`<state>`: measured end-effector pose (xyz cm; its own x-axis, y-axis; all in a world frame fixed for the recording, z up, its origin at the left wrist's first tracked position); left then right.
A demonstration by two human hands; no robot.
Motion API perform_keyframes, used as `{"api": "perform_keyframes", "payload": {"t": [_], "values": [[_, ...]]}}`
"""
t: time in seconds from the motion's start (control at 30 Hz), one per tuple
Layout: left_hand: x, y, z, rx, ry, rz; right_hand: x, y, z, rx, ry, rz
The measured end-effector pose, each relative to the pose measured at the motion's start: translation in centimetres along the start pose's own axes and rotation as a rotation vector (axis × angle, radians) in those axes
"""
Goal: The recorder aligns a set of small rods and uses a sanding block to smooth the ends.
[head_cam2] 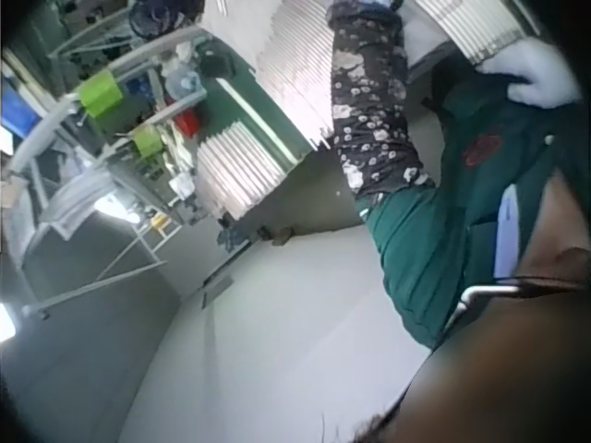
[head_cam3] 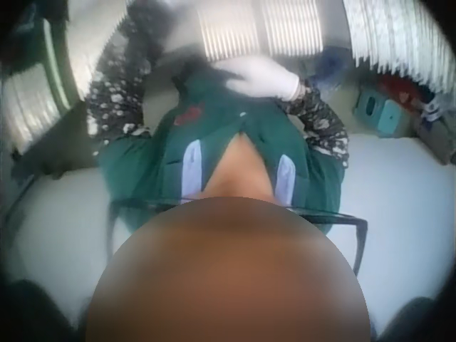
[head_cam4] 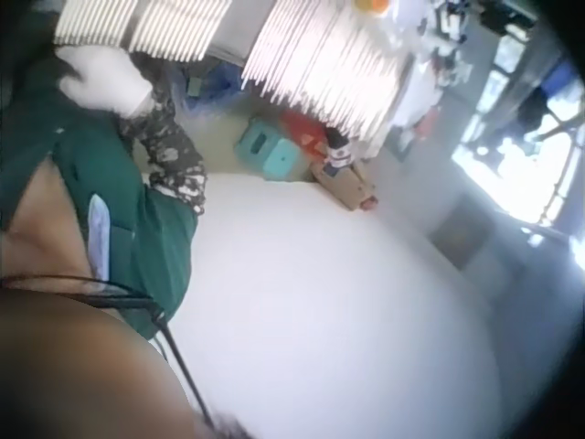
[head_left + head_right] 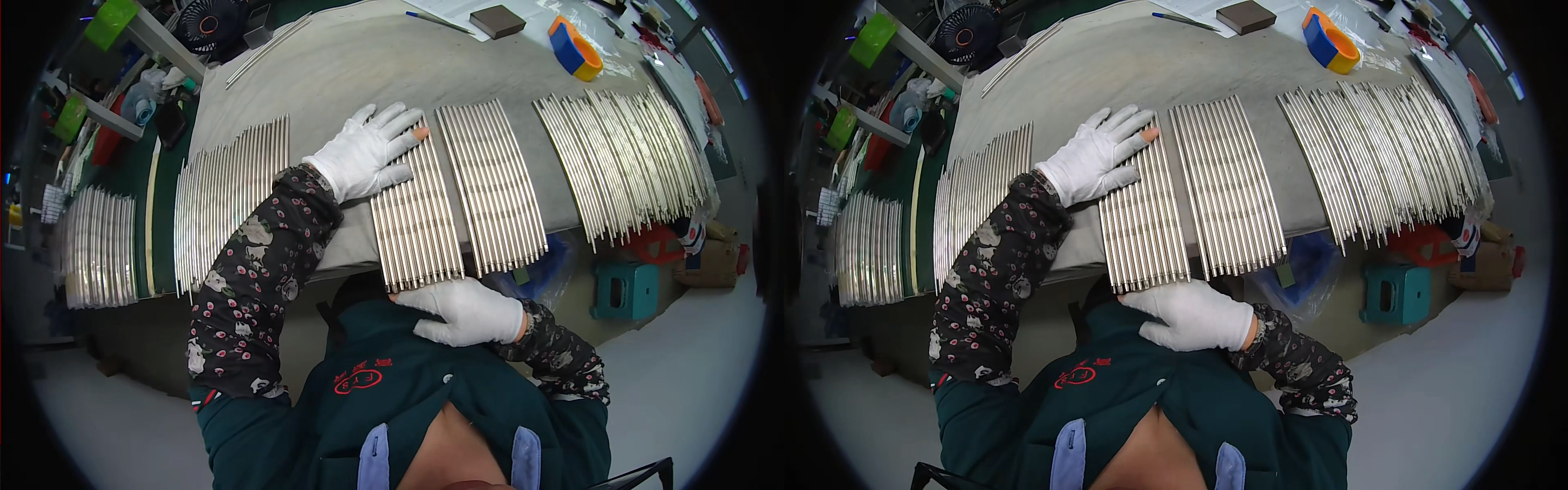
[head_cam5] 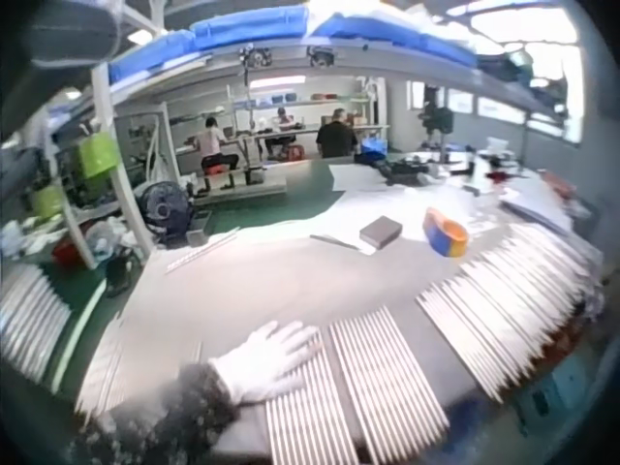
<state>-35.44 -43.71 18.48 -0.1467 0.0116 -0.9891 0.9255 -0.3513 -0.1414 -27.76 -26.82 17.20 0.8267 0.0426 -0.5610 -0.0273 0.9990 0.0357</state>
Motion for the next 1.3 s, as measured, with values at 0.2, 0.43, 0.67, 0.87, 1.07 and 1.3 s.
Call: {"api": "perform_keyframes", "payload": {"t": [0.2, 0.43, 0.67, 0.87, 1.07, 1.3], "values": [[-0.1, 0.3, 0.0, 0.014, -0.008, -0.026, -0.1, 0.3, -0.3, 0.043, -0.006, 0.011], [0.2, -0.7, -0.1, -0.011, 0.003, 0.021, 0.3, 0.8, -1.1, 0.033, -0.03, -0.028], [0.2, -3.1, -1.2, -0.043, -0.009, 0.1, 0.5, 2.7, -1.8, 0.061, -0.044, -0.089], [-0.8, -7.2, -3.2, 0.024, 0.032, -0.017, 1.0, 5.7, -4.1, 0.162, -0.154, -0.219], [1.4, -10.2, -6.6, 0.143, 0.072, 0.047, -1.3, 8.9, -5.1, 0.244, -0.239, -0.446], [1.4, -11.7, -7.2, 0.154, 0.088, 0.037, -4.5, 14.7, -8.9, 0.547, -0.8, -1.008]]}}
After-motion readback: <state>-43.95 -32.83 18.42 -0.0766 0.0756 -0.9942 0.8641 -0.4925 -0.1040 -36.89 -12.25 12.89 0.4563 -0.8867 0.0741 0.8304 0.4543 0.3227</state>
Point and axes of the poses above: each hand's wrist, its own y-axis away from the middle knuckle, its own x-axis out of the palm, z = x × y, the point moved 7 cm from there along -y, towards the middle knuckle, and after that the axes turned 1 degree about y, right-handed, at the moved point
